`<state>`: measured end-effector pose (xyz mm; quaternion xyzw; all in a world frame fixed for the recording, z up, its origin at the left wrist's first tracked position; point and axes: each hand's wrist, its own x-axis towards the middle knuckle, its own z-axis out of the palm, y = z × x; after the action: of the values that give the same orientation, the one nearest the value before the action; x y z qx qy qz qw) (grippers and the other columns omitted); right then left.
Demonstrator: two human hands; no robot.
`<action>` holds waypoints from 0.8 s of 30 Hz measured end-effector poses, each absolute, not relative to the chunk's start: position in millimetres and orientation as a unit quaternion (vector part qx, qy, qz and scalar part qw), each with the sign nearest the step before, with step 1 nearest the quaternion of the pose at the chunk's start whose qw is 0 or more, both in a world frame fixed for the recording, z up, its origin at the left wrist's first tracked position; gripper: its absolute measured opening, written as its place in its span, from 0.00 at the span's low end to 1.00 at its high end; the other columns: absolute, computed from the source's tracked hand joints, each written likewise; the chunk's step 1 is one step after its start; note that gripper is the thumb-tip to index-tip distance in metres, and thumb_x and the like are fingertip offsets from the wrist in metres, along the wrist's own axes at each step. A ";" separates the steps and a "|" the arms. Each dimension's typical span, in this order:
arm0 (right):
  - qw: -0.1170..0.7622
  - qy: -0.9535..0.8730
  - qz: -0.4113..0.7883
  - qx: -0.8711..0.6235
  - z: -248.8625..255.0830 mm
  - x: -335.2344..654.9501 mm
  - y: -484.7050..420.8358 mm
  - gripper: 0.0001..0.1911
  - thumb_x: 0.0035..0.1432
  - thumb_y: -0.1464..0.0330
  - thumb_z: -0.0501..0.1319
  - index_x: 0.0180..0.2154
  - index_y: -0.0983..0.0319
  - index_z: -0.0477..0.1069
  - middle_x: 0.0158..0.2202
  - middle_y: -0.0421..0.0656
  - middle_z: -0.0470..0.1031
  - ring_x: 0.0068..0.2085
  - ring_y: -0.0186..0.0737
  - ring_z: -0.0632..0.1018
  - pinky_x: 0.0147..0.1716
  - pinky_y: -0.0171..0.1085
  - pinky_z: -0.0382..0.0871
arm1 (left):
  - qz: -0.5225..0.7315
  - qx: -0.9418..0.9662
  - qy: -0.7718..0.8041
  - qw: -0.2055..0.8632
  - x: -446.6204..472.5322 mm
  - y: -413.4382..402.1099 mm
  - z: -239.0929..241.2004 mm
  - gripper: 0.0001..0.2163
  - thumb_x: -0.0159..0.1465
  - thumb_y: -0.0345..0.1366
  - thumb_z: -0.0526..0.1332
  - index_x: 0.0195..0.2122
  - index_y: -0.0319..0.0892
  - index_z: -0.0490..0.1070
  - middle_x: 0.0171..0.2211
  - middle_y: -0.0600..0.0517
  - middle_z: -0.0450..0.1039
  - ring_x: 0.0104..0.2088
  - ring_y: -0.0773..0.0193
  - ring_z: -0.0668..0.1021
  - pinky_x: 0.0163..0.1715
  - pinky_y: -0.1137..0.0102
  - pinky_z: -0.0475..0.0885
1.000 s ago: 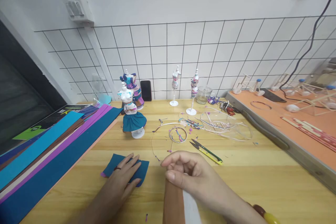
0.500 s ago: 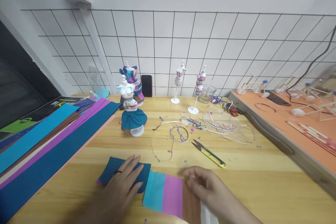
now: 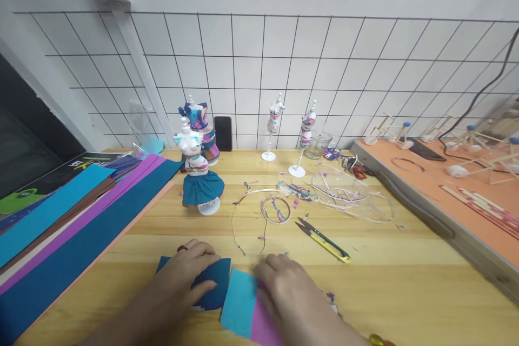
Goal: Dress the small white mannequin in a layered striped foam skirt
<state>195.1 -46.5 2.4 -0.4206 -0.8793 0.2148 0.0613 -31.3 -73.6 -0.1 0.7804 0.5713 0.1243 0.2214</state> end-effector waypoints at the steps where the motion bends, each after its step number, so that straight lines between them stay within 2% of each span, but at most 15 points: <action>1: 0.067 -0.878 0.220 -0.419 0.9 187.6 -47.1 0.07 0.54 0.75 0.54 0.32 0.62 0.70 0.35 0.47 0.73 0.36 0.43 0.73 0.36 0.40 0.67 | 0.120 0.780 0.572 0.224 -31.7 -69.7 0.5 0.12 0.56 0.29 0.58 0.41 0.44 0.71 0.39 0.50 0.70 0.43 0.57 0.69 0.42 0.63 0.65; 5: 0.118 -0.874 0.255 -0.397 -6.1 177.1 -45.8 0.11 0.54 0.76 0.53 0.37 0.60 0.70 0.37 0.45 0.74 0.37 0.40 0.74 0.38 0.36 0.66 | 0.091 0.767 0.590 0.237 -28.8 -56.6 1.6 0.10 0.55 0.34 0.61 0.38 0.42 0.72 0.38 0.49 0.70 0.41 0.57 0.70 0.39 0.65 0.64; 11: 0.114 -0.881 0.290 -0.356 1.3 190.3 -33.5 0.10 0.51 0.79 0.53 0.30 0.60 0.69 0.30 0.40 0.73 0.33 0.37 0.73 0.34 0.33 0.65 | 0.085 0.766 0.582 0.261 -27.8 -43.4 -2.5 0.09 0.49 0.38 0.66 0.29 0.41 0.71 0.30 0.53 0.71 0.35 0.60 0.71 0.32 0.70 0.61; 15: 0.111 -0.878 0.260 -0.387 12.1 198.9 -12.7 0.11 0.49 0.81 0.54 0.29 0.61 0.69 0.30 0.40 0.73 0.33 0.36 0.72 0.33 0.32 0.63 | 0.068 0.781 0.552 0.284 -33.7 -31.2 -1.6 0.07 0.47 0.38 0.66 0.23 0.41 0.70 0.24 0.55 0.69 0.31 0.63 0.71 0.28 0.73 0.59; 20: 0.125 -0.891 0.190 -0.393 1.7 202.5 15.5 0.13 0.54 0.80 0.51 0.33 0.61 0.70 0.34 0.43 0.72 0.36 0.38 0.73 0.36 0.34 0.64 | 0.076 0.766 0.523 0.365 -36.9 -11.0 -5.2 0.06 0.48 0.37 0.64 0.25 0.41 0.71 0.22 0.58 0.68 0.24 0.69 0.70 0.20 0.76 0.55; 24: 0.128 -0.902 0.093 -0.402 -18.6 200.7 27.0 0.13 0.57 0.79 0.49 0.37 0.63 0.70 0.33 0.46 0.69 0.34 0.39 0.72 0.34 0.36 0.65 | 0.083 0.781 0.513 0.346 -39.4 -0.8 -11.8 0.07 0.48 0.39 0.64 0.25 0.42 0.72 0.21 0.59 0.68 0.24 0.70 0.69 0.21 0.76 0.55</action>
<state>200.7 27.0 -18.6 -0.4016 -0.9020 0.0935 0.1280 -39.4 -0.8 -11.8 0.7809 0.5134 0.0829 0.3459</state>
